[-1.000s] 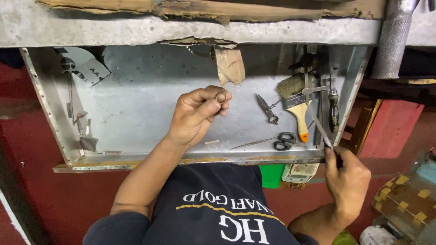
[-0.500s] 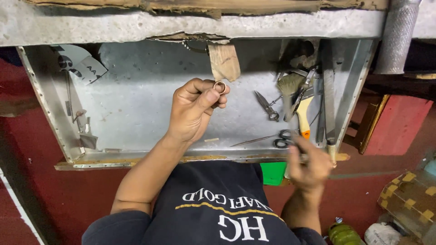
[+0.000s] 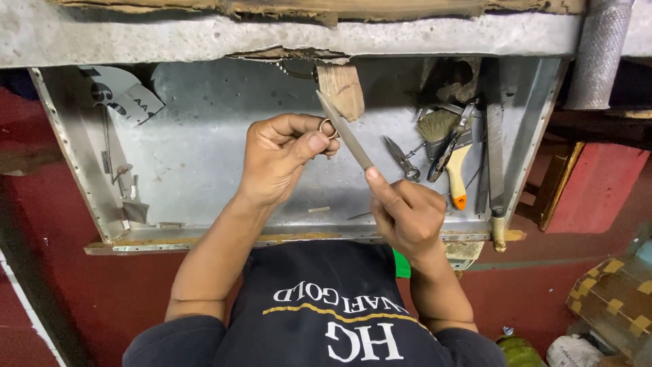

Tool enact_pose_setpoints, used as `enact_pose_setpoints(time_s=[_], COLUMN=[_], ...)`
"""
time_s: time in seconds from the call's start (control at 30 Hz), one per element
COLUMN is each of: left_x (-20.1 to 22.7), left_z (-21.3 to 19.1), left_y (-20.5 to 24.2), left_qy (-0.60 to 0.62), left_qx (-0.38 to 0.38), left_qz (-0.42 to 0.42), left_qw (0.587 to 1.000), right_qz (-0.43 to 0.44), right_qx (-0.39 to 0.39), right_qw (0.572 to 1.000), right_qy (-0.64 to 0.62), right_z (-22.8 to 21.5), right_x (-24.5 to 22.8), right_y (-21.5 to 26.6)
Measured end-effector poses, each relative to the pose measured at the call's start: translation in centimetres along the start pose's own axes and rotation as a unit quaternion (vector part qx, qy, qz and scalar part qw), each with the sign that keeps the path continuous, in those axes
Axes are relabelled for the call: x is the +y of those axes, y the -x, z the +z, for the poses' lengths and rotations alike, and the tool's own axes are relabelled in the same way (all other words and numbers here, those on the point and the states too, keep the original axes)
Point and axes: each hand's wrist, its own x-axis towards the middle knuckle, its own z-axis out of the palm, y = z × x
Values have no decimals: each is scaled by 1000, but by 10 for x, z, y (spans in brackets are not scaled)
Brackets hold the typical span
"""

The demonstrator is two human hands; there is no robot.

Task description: The person holds a small metal ring and uses a metal file to smooth its surface. They rotate the ring to work different sides, then briefly use a brush to remove filings before continuing to file the ring.

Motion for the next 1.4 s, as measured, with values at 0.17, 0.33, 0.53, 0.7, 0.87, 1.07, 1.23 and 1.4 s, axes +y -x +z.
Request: enact_pose_setpoints(time_s=[0.17, 0.33, 0.53, 0.7, 0.87, 1.07, 1.23, 1.4], left_x=[-2, 8, 14, 13, 3, 14, 13, 8], left_z=[-4, -1, -5, -1, -9, 6, 3, 7], left_y=[-7, -7, -12, -18, -14, -14, -13, -12], left_qy=[-13, -63, -41, -45, -41, -40, -64, -41], left_qx=[-2, 0, -14, -46, -45, -46, -42, -26], left_qz=[6, 22, -1, 25, 35, 37, 37, 54], left_qw=[1000, 998, 999, 998, 998, 997, 996, 997], right_qz=[-7, -1, -15, -6, 5, 10, -3, -7], right_qx=[1, -6, -4, -7, -16, -10, -2, 9], right_qw=[1000, 1000, 1000, 1000, 1000, 1000, 1000, 1000], right_qy=[3, -3, 17, 8, -12, 11, -6, 13], right_z=[-3, -3, -3, -4, -2, -5, 11, 7], right_x=[3, 7, 8, 7, 4, 11, 10, 11], right_y=[9, 11, 3, 8, 11, 20, -9, 5])
